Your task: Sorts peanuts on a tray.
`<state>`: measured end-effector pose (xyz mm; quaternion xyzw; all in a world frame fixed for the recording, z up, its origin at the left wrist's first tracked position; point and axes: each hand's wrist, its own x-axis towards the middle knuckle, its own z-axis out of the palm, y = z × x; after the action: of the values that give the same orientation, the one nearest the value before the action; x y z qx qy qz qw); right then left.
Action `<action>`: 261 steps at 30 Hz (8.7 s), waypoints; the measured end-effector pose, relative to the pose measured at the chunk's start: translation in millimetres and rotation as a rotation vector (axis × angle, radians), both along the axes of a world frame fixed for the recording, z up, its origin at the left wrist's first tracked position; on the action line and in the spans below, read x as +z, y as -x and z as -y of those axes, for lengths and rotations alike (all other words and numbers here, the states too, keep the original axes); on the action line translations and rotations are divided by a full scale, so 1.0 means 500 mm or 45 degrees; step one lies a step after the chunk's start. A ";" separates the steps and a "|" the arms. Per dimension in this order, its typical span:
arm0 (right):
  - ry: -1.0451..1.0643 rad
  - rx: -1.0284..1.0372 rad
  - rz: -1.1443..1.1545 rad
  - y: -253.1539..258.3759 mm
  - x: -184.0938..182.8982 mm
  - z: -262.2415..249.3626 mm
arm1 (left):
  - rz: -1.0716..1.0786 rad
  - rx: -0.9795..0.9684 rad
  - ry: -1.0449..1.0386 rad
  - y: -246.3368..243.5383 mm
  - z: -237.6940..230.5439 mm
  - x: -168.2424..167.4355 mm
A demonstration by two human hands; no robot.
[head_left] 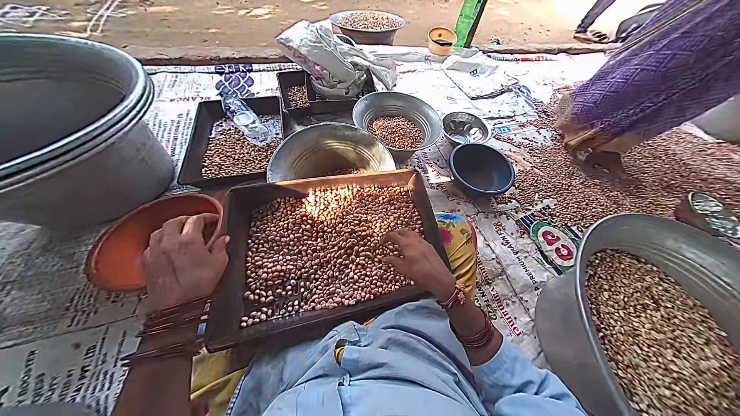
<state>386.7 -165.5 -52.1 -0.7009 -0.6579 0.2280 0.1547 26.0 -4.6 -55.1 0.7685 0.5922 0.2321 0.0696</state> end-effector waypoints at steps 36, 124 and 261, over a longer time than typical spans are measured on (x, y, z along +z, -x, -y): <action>0.667 -0.024 0.306 0.023 0.015 0.021 | -0.547 -0.330 0.998 -0.182 0.157 -0.029; -0.312 -0.028 -0.107 0.003 -0.036 -0.002 | -0.335 -0.205 0.355 -0.202 0.070 -0.066; 0.413 -0.155 0.187 0.054 -0.016 -0.013 | -0.412 -0.215 0.885 -0.174 0.121 -0.023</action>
<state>359.8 -158.9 -60.2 -0.7701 -0.5782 0.2695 0.0045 113.0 -65.1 -66.5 0.7718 0.5735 -0.1130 0.2505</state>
